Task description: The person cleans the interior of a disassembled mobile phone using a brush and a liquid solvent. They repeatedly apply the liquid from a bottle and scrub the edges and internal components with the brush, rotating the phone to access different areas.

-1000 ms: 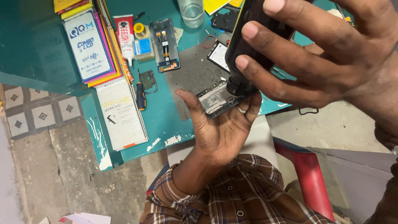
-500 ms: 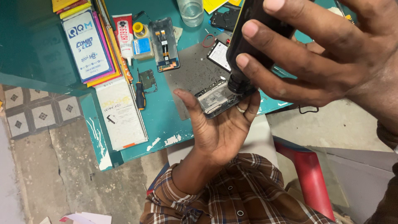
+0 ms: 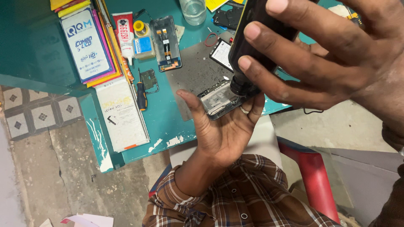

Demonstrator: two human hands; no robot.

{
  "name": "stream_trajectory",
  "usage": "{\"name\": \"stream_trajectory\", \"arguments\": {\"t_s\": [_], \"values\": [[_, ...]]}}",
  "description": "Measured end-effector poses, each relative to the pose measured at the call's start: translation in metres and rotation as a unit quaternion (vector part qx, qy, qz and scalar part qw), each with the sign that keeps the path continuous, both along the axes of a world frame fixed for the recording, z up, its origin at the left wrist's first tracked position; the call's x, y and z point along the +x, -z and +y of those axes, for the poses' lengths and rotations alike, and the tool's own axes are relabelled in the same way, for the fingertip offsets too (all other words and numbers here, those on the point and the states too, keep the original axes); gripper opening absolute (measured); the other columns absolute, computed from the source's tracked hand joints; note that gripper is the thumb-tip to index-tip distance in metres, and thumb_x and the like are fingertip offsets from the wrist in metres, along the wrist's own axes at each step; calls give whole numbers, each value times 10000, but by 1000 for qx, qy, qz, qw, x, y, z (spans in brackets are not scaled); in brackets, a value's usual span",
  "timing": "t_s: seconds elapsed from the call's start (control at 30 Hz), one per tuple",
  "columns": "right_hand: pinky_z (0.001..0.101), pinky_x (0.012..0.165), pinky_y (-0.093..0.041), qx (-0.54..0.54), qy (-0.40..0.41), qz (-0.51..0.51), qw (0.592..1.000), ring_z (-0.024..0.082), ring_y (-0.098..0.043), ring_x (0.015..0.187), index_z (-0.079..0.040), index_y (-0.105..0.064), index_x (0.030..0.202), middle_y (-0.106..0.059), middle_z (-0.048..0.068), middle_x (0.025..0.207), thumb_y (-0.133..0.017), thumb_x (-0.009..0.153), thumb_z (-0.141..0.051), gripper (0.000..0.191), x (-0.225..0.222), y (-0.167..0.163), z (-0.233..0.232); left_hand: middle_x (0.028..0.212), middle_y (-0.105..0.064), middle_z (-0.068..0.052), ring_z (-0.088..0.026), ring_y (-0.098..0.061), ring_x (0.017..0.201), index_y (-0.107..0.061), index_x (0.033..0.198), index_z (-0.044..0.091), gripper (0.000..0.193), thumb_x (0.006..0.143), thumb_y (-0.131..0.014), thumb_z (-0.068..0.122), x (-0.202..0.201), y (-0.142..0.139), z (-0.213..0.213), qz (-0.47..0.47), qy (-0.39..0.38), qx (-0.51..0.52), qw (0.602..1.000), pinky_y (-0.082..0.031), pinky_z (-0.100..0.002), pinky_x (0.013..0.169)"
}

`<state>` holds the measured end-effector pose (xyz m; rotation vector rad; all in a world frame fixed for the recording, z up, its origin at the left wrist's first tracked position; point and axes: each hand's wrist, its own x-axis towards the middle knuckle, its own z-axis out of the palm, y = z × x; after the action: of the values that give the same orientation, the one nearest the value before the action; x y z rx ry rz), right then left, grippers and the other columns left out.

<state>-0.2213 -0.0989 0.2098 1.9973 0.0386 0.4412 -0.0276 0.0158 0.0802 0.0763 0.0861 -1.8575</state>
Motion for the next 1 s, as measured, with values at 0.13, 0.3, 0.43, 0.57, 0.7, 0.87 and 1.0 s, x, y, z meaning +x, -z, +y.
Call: {"name": "stream_trajectory", "arguments": {"t_s": [0.13,0.3,0.43,0.57,0.7,0.87,1.0], "values": [[469,984,-473,25,19,-13,999,234,-657,1164,-294,-669,1252,-721,-10,1268,-769,964,-407,325,-4,5,-1,1370,-634,-156,-304,-640,1246,-486,1507,43,941,909,-634,754,0,5,-1,-2,-10,-9,1000,-513,-462,1141],[385,875,-510,328,160,-221,904,244,-685,1103,-89,-633,1281,-695,65,1246,-800,940,-155,385,-29,50,12,1316,-623,-254,-375,-639,1230,-479,1377,-91,1043,828,-696,769,8,16,-4,24,-6,-6,1000,-520,-450,1126],[389,944,-566,467,139,-429,761,282,-682,1038,33,-570,1205,-657,138,1142,-941,890,-115,508,-52,131,-9,1316,-613,-254,-358,-623,1262,-474,1376,-97,1035,815,-713,740,26,29,3,73,-2,16,997,-522,-455,1156],[375,922,-625,525,169,-566,612,246,-703,1059,20,-556,1272,-686,133,1178,-1019,860,-126,637,-68,215,-38,1316,-623,-244,-347,-611,1276,-466,1428,-88,1047,797,-716,708,39,43,9,51,-14,34,998,-515,-444,1134],[393,1027,-628,537,185,-553,609,268,-716,1193,21,-504,1313,-669,130,1248,-1038,866,-158,719,-78,249,-53,1320,-628,-247,-339,-613,1267,-482,1404,-113,1057,796,-718,719,42,51,11,13,-27,48,998,-512,-433,1126],[513,954,-457,319,220,-540,748,452,-524,1140,167,-383,1348,-530,337,1235,-997,781,-275,946,-62,241,-37,1309,-633,-241,-338,-614,1264,-520,1336,-120,1023,794,-713,726,42,51,10,9,-27,53,998,-514,-431,1129],[461,1091,-494,475,202,-371,772,349,-597,1270,-14,-618,1345,-635,203,1321,-813,962,-60,432,-34,223,-5,1310,-633,-245,-342,-613,1270,-506,1398,-97,1015,827,-706,718,42,49,8,28,-28,36,999,-519,-436,1135]]}}
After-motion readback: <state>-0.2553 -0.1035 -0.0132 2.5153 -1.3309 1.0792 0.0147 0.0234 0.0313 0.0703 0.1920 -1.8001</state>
